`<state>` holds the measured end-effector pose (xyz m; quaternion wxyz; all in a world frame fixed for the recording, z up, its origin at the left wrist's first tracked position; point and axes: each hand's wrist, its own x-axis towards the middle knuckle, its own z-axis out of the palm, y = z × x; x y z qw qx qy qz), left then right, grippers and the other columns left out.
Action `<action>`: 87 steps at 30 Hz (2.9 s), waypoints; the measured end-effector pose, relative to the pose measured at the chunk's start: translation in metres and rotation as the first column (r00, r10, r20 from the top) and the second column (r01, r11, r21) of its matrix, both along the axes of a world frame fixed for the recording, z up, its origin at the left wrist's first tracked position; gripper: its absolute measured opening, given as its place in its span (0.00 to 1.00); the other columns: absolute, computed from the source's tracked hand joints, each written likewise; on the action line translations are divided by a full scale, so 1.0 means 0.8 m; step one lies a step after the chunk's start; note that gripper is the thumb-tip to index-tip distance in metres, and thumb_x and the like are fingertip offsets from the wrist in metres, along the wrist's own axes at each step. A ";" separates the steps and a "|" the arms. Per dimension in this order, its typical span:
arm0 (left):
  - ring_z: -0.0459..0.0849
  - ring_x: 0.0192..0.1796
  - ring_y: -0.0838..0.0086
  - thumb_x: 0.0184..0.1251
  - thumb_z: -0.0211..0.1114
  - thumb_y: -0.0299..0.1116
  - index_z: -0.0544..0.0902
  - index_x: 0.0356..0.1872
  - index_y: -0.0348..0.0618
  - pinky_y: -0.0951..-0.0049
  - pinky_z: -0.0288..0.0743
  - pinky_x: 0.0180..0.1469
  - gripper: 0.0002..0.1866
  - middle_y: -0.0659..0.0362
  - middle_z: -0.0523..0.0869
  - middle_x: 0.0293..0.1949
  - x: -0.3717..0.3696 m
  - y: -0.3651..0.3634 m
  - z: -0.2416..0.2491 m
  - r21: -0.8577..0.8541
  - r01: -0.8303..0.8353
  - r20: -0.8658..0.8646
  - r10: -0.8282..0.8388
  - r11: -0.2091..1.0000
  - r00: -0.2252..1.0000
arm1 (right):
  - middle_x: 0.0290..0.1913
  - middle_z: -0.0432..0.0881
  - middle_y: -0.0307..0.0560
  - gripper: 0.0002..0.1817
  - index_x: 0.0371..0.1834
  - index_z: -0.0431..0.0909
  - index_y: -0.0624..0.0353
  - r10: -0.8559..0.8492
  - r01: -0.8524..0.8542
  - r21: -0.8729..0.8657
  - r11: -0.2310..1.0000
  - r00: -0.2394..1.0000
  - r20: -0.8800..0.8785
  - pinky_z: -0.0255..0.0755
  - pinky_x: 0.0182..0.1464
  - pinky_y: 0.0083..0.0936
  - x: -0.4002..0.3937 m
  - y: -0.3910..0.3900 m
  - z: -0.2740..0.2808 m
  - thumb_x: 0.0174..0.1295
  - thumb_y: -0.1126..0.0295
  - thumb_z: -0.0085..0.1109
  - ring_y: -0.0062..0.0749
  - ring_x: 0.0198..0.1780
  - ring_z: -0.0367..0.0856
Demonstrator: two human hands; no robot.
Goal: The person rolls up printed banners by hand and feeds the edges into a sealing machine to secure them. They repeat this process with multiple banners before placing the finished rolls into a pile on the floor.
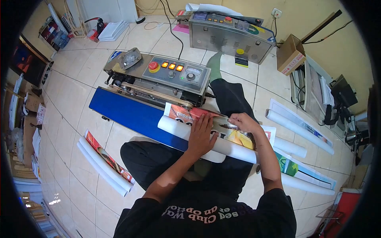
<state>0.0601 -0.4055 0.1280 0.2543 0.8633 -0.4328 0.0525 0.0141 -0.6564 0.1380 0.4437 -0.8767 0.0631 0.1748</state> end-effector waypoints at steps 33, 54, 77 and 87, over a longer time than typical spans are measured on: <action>0.79 0.52 0.57 0.61 0.65 0.33 0.82 0.43 0.40 0.57 0.68 0.58 0.12 0.52 0.81 0.44 0.004 0.060 -0.009 -0.140 0.069 0.006 -0.069 0.988 0.998 | 0.34 0.84 0.37 0.10 0.46 0.81 0.65 -0.157 0.180 0.445 0.877 0.984 -0.088 0.75 0.40 0.19 -0.128 -0.116 -0.042 0.69 0.69 0.58 0.17 0.35 0.79; 0.74 0.59 0.48 0.60 0.64 0.32 0.81 0.45 0.35 0.52 0.65 0.63 0.15 0.45 0.77 0.54 0.041 0.109 0.003 -0.189 -0.106 0.012 0.111 0.976 0.994 | 0.38 0.85 0.40 0.17 0.47 0.81 0.63 -0.181 0.218 0.473 0.854 0.976 -0.122 0.80 0.42 0.24 -0.112 -0.097 -0.046 0.73 0.59 0.53 0.23 0.38 0.82; 0.63 0.72 0.44 0.69 0.58 0.44 0.75 0.62 0.39 0.50 0.54 0.72 0.26 0.40 0.70 0.67 0.218 0.236 -0.042 -0.039 -0.582 0.060 0.583 0.812 0.810 | 0.29 0.84 0.42 0.10 0.40 0.80 0.65 -0.307 0.286 0.438 0.853 0.951 -0.022 0.78 0.35 0.20 -0.078 -0.055 -0.039 0.69 0.66 0.59 0.22 0.30 0.83; 0.64 0.72 0.46 0.67 0.60 0.43 0.75 0.62 0.40 0.50 0.52 0.74 0.26 0.41 0.70 0.68 0.237 0.256 -0.045 -0.065 -0.609 0.063 0.613 0.790 0.788 | 0.27 0.81 0.37 0.12 0.36 0.81 0.62 -0.294 0.257 0.418 0.872 0.955 0.027 0.73 0.36 0.19 -0.061 -0.035 -0.044 0.70 0.64 0.57 0.19 0.30 0.78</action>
